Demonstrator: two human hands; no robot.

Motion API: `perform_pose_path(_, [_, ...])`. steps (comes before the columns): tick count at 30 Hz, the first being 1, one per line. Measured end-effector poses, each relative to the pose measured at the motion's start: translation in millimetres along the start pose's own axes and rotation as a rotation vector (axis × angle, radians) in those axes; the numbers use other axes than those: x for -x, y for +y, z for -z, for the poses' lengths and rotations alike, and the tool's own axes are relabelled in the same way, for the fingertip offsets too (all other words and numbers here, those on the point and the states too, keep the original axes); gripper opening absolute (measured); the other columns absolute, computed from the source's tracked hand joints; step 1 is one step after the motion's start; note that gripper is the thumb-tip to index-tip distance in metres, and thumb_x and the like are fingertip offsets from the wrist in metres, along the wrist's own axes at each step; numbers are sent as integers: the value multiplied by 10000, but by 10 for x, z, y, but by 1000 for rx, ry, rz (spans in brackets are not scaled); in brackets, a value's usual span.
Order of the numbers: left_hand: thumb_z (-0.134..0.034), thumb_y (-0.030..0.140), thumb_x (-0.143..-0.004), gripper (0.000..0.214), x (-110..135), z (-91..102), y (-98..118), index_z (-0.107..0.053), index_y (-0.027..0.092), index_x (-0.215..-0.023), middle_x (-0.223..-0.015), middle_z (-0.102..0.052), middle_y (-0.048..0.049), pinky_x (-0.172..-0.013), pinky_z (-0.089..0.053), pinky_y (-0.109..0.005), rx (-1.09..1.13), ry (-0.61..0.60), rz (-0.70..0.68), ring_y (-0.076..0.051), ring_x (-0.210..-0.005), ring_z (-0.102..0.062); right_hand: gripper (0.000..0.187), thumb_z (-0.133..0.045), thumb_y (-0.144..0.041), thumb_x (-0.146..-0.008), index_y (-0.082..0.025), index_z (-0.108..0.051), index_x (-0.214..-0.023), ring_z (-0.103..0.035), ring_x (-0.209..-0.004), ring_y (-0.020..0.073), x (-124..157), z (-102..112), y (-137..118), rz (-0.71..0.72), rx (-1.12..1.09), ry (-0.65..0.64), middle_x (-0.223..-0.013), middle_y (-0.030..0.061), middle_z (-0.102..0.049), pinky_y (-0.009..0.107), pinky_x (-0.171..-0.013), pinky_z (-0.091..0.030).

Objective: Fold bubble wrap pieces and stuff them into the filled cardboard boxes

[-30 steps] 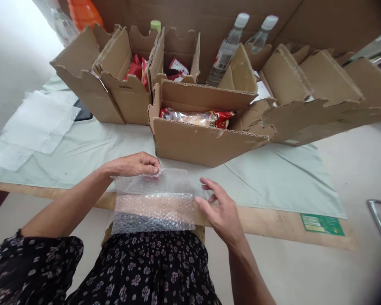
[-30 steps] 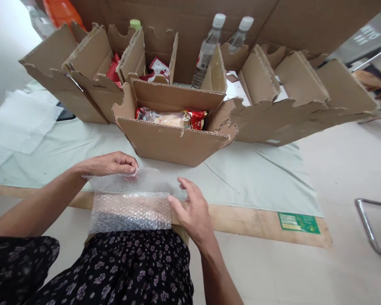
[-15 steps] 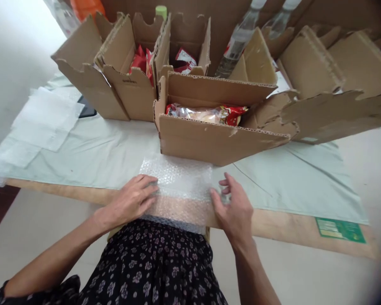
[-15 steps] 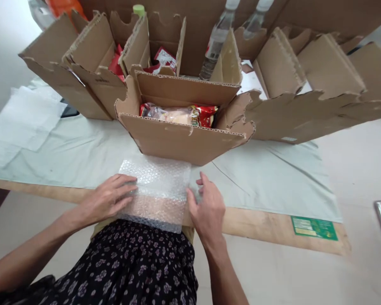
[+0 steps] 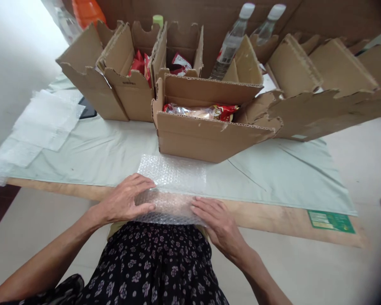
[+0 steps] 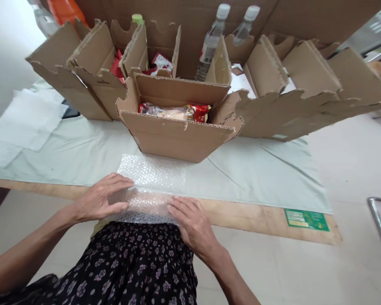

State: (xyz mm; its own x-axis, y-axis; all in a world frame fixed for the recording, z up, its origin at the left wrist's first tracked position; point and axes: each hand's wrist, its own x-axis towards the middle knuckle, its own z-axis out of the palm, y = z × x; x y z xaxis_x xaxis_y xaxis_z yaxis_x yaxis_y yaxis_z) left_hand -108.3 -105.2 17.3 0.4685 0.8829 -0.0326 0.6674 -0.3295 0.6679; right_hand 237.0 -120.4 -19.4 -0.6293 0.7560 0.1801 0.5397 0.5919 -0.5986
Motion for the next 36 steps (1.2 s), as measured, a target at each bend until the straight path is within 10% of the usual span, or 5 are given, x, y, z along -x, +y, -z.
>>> perform_pose_path(8, [-686, 666, -875, 662, 268, 80, -123, -671, 253, -1392, -1251, -758, -147, -914, -618, -413, 401, 110, 276, -329, -1159, -721, 338, -549, -464, -1021, -230, -791, -1032, -764, -817, 219, -146, 81, -75, -522, -321, 324, -955, 58, -815, 313, -713, -622])
perform_pose_path(13, [-586, 371, -934, 328, 37, -248, -50, -744, 186, -1154, -763, -723, -11, -624, -550, -274, 176, 274, 393, -156, -623, -644, 285, -576, -431, -1017, -223, -770, -1005, -728, -795, 228, -234, -105, 97, -444, 19, 385, -912, 69, -797, 370, -769, -589])
perform_pose_path(22, [-703, 370, -863, 265, -50, -337, -85, -693, 209, -1073, -969, -695, -83, -789, -555, -378, -342, 367, 338, -274, -906, -667, 517, -568, -537, -991, -152, -634, -1330, -622, -1078, 349, -377, -93, 284, -392, 457, 326, -1342, 200, -668, 478, -870, -490])
perform_pose_path(27, [-573, 221, -887, 110, -82, -290, -31, -581, 228, -777, -851, -688, -40, -755, -538, -340, -189, 321, 249, -219, -818, -667, 165, -575, -330, -984, -218, -652, -891, -677, -1044, 298, -458, -75, 137, -366, 119, 290, -1148, 123, -745, 435, -878, -519])
perform_pose_path(36, [-551, 97, -952, 148, -666, -249, 65, -664, 181, -998, -878, -754, -51, -779, -524, -368, -448, 403, -192, -231, -820, -694, 501, -605, -334, -964, -213, -526, -1444, -762, -984, 237, 159, -362, -506, -633, -551, 112, -1171, 102, -774, 345, -885, -601])
